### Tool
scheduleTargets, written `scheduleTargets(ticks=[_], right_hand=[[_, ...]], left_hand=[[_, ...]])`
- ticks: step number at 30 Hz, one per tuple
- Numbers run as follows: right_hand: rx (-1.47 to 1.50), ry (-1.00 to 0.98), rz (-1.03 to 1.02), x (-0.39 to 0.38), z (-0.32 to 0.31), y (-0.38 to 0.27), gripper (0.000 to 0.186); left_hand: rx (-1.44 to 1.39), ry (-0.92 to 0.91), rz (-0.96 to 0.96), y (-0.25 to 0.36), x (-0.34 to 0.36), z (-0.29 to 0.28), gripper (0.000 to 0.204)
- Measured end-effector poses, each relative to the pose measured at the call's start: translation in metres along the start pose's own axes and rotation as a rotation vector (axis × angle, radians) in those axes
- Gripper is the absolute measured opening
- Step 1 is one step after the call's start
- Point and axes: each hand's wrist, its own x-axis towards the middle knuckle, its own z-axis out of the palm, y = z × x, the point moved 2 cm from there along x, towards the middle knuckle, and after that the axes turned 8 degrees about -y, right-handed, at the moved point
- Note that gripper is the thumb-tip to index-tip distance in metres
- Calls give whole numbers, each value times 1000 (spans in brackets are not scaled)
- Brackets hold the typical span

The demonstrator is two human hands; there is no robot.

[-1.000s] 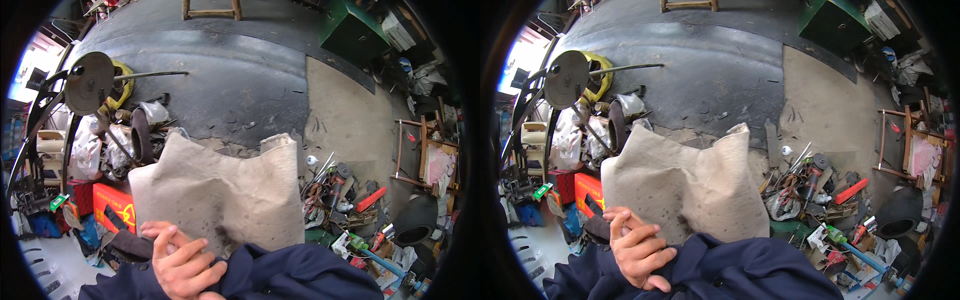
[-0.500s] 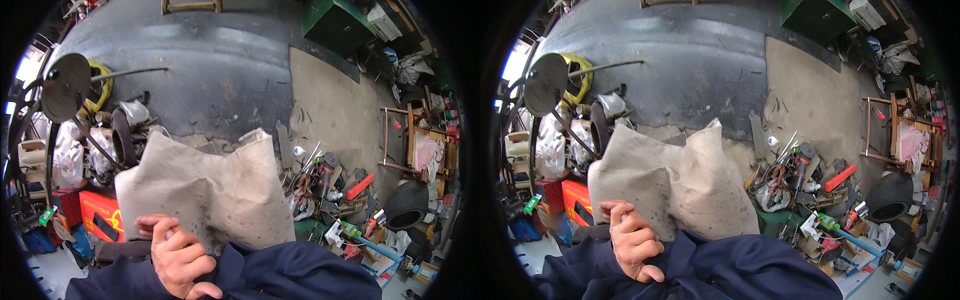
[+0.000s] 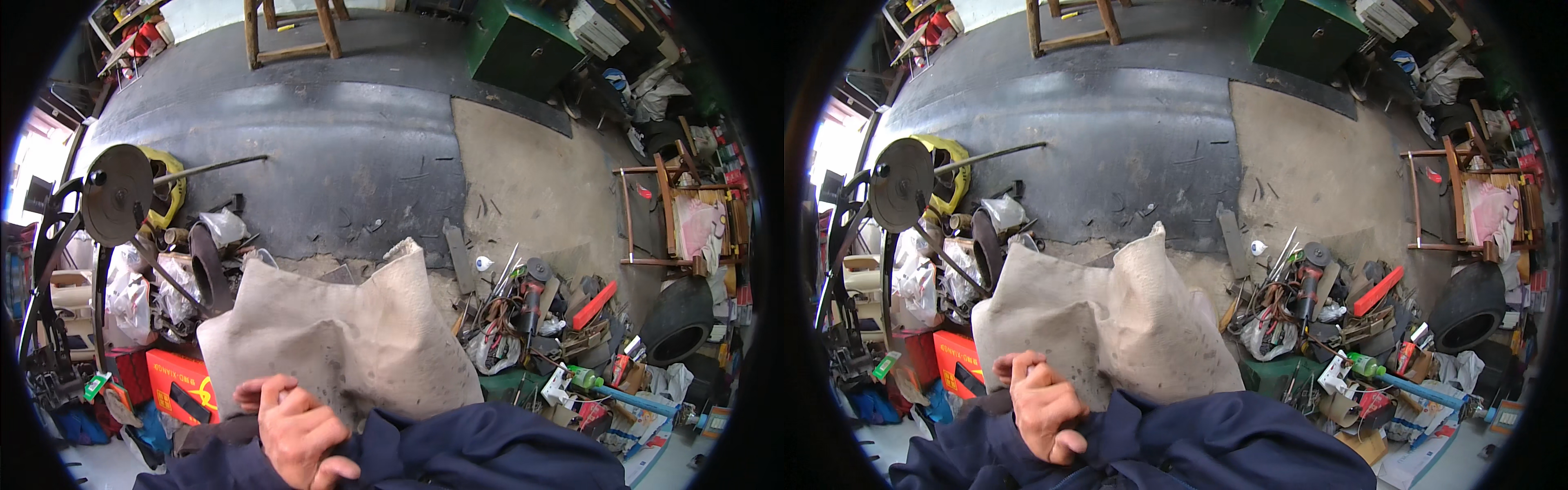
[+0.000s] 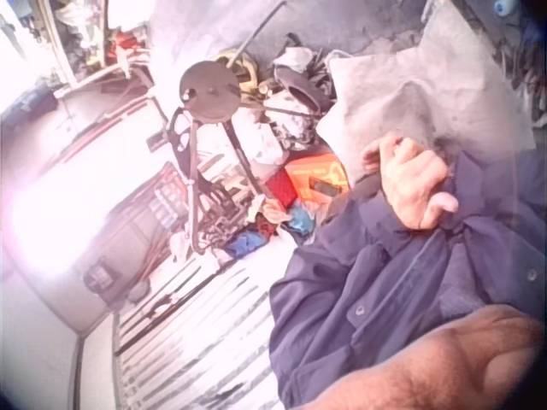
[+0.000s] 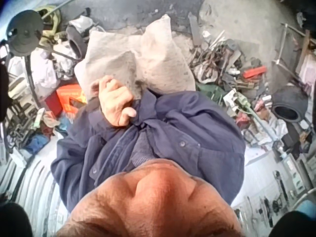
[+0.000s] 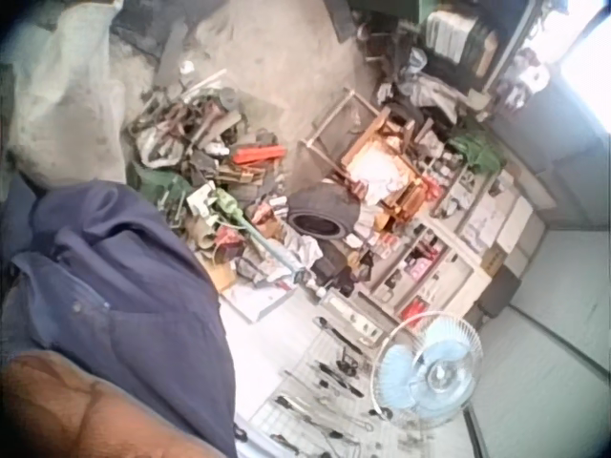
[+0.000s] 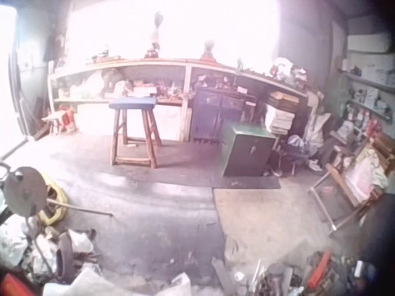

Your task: The person applies glue to a black slipper sole and presses the edges together to bond them. They repeat the process on different sections of the sole, holding the parts until the adhesive sets.

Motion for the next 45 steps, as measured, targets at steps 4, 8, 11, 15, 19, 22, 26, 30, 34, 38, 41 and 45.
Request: scheduleTargets(ticks=[4,8,11,15,19,22,26,30,34,38,41,45], right_hand=[[15,18,-67,18,7,15,64],[33,82,-187,37,22,48,66],[30,139,-237,39,25,63,67],[90,292,-412,45,29,74,69],[114,413,-532,52,39,84,71],[140,424,-121,37,29,77,66],[373,379,581,8,-2,56,52],[406,363,597,8,1,51,54],[326,386,550,12,11,55,51],[320,369,565,10,10,57,54],[298,366,552,8,10,58,53],[292,333,567,8,13,54,53]], left_hand=[[21,39,14,-4,4,0,68],[29,32,48,-5,-2,2,68],[42,17,68,-4,-7,7,68],[83,-37,79,-13,-5,4,58],[-4,96,111,-18,-5,0,56],[-61,274,68,-19,-18,0,56],[-310,537,34,-16,-35,12,45],[-390,644,-28,-9,-51,16,17],[-347,669,-49,-8,-60,11,16],[-80,403,-91,-6,-75,-9,23],[-59,185,-164,-3,-86,-19,36],[44,7,-139,-7,-89,-32,44]])
